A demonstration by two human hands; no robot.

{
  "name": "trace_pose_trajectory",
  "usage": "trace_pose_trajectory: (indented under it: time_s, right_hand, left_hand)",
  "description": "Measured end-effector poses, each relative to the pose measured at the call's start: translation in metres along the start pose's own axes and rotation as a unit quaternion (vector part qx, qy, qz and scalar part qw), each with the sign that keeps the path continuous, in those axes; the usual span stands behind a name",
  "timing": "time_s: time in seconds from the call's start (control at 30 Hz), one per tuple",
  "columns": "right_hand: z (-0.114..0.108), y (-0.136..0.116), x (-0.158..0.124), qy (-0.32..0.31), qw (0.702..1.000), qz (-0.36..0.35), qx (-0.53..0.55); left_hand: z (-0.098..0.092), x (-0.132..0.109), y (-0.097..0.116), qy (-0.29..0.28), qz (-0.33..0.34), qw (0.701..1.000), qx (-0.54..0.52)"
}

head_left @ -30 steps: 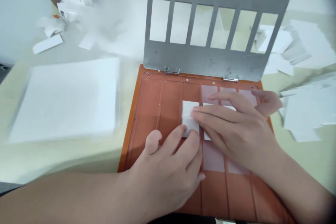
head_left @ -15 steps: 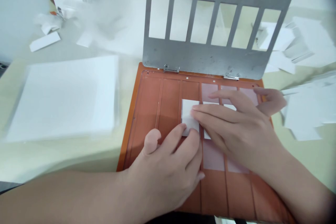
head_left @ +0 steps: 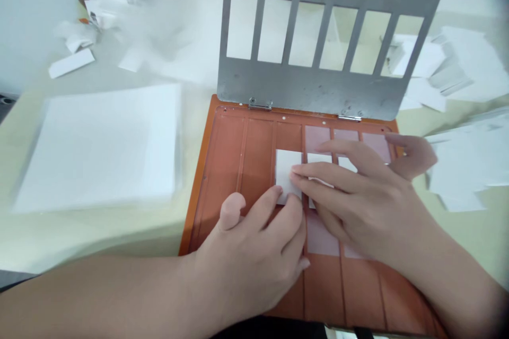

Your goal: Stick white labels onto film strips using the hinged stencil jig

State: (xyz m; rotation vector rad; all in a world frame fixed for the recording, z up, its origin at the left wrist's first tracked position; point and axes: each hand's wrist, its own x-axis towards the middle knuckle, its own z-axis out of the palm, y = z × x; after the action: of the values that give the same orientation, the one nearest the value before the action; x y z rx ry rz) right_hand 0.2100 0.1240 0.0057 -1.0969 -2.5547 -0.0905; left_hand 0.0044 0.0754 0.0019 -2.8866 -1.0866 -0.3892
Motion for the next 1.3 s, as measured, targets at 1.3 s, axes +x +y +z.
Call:
trace_pose_trajectory:
  time_s: [1.3]
  right_hand:
    - [0.005,0.025,0.010,-0.064,0.985,0.125,0.105]
  left_hand:
    - [0.009,0.029,-0.058,0.027,0.036,0.986,-0.160]
